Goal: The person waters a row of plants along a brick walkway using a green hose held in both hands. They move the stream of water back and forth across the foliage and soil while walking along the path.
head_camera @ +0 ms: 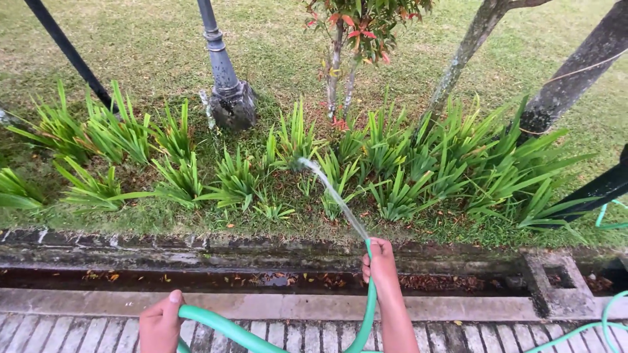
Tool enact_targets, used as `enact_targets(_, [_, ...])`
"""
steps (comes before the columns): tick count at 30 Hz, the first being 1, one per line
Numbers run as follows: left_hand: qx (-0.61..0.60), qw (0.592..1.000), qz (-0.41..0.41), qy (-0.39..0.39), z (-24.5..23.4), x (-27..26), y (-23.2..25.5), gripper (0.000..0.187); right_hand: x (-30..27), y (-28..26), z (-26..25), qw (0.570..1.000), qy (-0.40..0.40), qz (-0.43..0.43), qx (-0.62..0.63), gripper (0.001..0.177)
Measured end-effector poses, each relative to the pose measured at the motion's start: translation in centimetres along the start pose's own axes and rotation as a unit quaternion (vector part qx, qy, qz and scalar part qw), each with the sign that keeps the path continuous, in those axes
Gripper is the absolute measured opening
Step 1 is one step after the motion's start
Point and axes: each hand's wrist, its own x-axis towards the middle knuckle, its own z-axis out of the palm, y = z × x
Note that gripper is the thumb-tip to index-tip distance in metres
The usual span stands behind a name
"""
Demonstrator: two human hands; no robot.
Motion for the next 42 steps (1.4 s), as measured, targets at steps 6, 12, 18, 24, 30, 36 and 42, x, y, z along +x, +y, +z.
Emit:
enact_targets(6, [0.015, 1.0, -0.025, 0.011, 0.2, 0.8, 0.1, 0.051, 0.1, 1.1, -0.2, 1.0, 0.014, 0.009, 0.004, 0.023])
enact_targets(12, [0.017, 0.999, -0.03, 0.012, 1.2, 1.0, 0.4, 0.05, 0.0, 2.8, -0.7, 0.999, 0.023, 0.023, -0.011, 0.023])
enact_targets(18, [-0.015, 0.999, -0.043, -0.003, 1.3, 1.6, -1.8, 0.049, 0.5, 5.4, -1.7, 0.998, 0.033, 0.041, -0.019, 0.021])
enact_targets(24, [-0.008, 0.998, -0.054, -0.013, 1.7, 1.8, -1.2, 0.049, 0.1, 6.8, -2.4, 0.999, 0.033, 0.04, 0.009, 0.021])
enact_targets(30, [0.017, 0.997, -0.071, -0.024, 2.1, 2.2, -1.1, 0.048, -0.1, 8.6, -4.3, 0.996, 0.064, 0.066, 0.017, 0.019])
enact_targets(36, [0.003, 0.996, -0.076, -0.051, 3.5, 3.2, -1.8, 0.045, -1.0, 9.1, -6.7, 0.99, 0.123, 0.068, 0.021, 0.02])
enact_targets(42, [-0.017, 0.993, -0.082, -0.084, 4.8, 3.8, -2.4, 0.045, -2.4, 10.0, -8.0, 0.986, 0.151, 0.059, 0.027, 0.021])
